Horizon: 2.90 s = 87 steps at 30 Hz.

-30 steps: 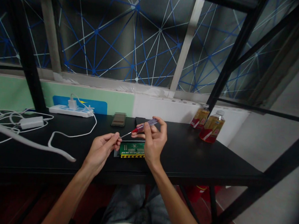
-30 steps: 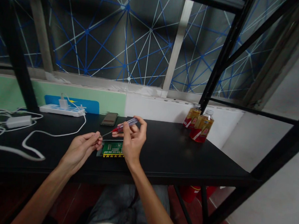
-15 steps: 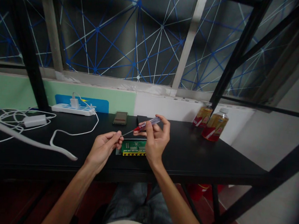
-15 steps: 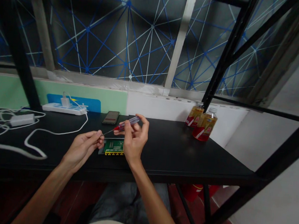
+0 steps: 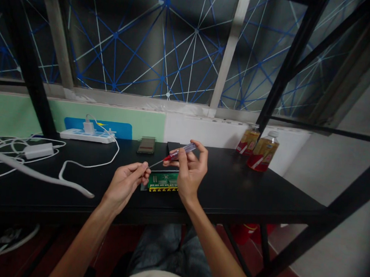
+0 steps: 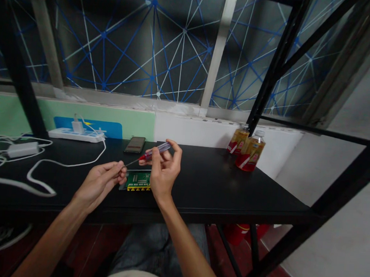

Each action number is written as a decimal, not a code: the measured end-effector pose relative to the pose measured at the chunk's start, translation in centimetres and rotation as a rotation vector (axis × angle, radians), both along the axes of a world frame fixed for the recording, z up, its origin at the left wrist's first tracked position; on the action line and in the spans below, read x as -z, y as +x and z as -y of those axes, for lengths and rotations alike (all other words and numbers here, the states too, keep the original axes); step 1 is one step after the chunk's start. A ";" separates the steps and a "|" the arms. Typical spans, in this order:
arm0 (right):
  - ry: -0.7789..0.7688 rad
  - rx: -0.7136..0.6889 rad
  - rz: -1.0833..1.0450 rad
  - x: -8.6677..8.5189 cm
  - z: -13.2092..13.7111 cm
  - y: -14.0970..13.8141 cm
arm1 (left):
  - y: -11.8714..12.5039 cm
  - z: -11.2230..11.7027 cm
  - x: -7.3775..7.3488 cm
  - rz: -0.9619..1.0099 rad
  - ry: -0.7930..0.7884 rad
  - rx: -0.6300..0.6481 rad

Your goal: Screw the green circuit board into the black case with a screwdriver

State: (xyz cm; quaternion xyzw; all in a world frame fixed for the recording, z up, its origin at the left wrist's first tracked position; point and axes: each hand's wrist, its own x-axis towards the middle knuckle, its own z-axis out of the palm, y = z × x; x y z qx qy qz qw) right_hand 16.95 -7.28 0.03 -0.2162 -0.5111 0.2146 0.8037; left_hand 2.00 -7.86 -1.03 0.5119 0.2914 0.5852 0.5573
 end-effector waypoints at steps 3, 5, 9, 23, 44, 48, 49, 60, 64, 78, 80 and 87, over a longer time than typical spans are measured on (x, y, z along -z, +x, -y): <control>0.000 -0.014 -0.023 -0.1 0.1 0.0 | -0.1 0.0 0.1 0.000 -0.009 0.014; 0.002 -0.024 -0.027 -0.1 0.1 0.0 | -0.1 0.0 0.1 -0.007 -0.011 0.013; -0.003 -0.022 -0.021 0.0 0.1 0.0 | -0.2 0.1 0.0 -0.031 -0.007 0.009; -0.010 -0.014 0.066 0.3 0.5 0.0 | -0.1 0.2 -0.2 -0.014 -0.024 -0.014; -0.053 0.008 0.188 -0.6 -2.7 2.1 | -2.2 -0.7 -0.7 -0.778 0.517 -0.346; -0.057 0.016 0.319 -0.3 -4.1 2.3 | -2.5 -0.9 -0.5 -0.995 0.580 -0.249; -0.062 0.023 0.342 -0.2 -4.1 2.2 | -2.5 -1.0 -0.4 -1.035 0.592 -0.223; -0.061 0.085 0.519 0.4 -3.7 2.0 | -2.5 -0.9 0.2 -1.256 0.653 -0.207; -0.060 0.095 0.547 0.7 -3.8 2.0 | -2.5 -1.0 0.2 -1.233 0.652 -0.189; -0.020 0.107 0.620 0.8 -3.6 1.9 | -2.4 -0.9 0.1 -1.232 0.619 -0.201; -0.022 0.106 0.624 0.7 -3.5 1.9 | -2.4 -0.9 0.1 -1.226 0.618 -0.196; 0.028 0.220 0.657 0.0 -3.4 1.8 | -2.1 -0.8 0.1 -1.277 0.642 -0.161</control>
